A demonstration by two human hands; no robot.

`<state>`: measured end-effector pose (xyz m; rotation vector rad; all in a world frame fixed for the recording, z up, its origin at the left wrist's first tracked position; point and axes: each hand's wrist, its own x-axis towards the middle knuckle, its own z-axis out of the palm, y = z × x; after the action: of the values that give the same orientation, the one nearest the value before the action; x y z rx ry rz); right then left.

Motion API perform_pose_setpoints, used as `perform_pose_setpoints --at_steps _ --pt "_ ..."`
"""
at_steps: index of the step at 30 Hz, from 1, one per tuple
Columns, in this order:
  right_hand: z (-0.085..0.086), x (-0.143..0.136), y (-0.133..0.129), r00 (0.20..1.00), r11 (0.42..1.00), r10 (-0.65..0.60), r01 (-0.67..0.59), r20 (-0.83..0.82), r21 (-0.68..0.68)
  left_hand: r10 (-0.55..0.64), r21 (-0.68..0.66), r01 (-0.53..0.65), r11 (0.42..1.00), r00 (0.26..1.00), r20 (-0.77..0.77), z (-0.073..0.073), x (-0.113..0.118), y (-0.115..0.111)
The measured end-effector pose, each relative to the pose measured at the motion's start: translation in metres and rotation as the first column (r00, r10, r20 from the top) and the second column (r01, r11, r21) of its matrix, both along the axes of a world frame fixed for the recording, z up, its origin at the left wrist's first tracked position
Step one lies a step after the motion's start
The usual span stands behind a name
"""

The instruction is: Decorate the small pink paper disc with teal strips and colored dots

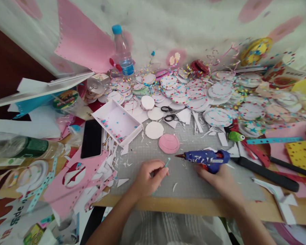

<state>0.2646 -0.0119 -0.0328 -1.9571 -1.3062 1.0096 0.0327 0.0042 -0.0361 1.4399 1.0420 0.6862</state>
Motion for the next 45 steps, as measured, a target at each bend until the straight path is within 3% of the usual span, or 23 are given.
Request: perform_pose_setpoints --at_steps 5,32,45 --pt "0.005 -0.005 0.003 0.993 0.991 0.109 -0.105 -0.038 0.082 -0.012 0.013 0.011 1.000 1.000 0.016 0.003 -0.001 0.001" --pt "-0.004 -0.007 -0.005 0.994 0.988 0.112 -0.110 -0.010 0.111 -0.031 -0.104 0.042 0.994 0.994 0.108 0.003 -0.004 0.000" --pt "-0.009 -0.005 -0.007 0.995 0.977 0.089 -0.077 -0.053 0.200 -0.002 -0.187 0.029 0.982 0.990 0.142 0.006 -0.003 0.001"
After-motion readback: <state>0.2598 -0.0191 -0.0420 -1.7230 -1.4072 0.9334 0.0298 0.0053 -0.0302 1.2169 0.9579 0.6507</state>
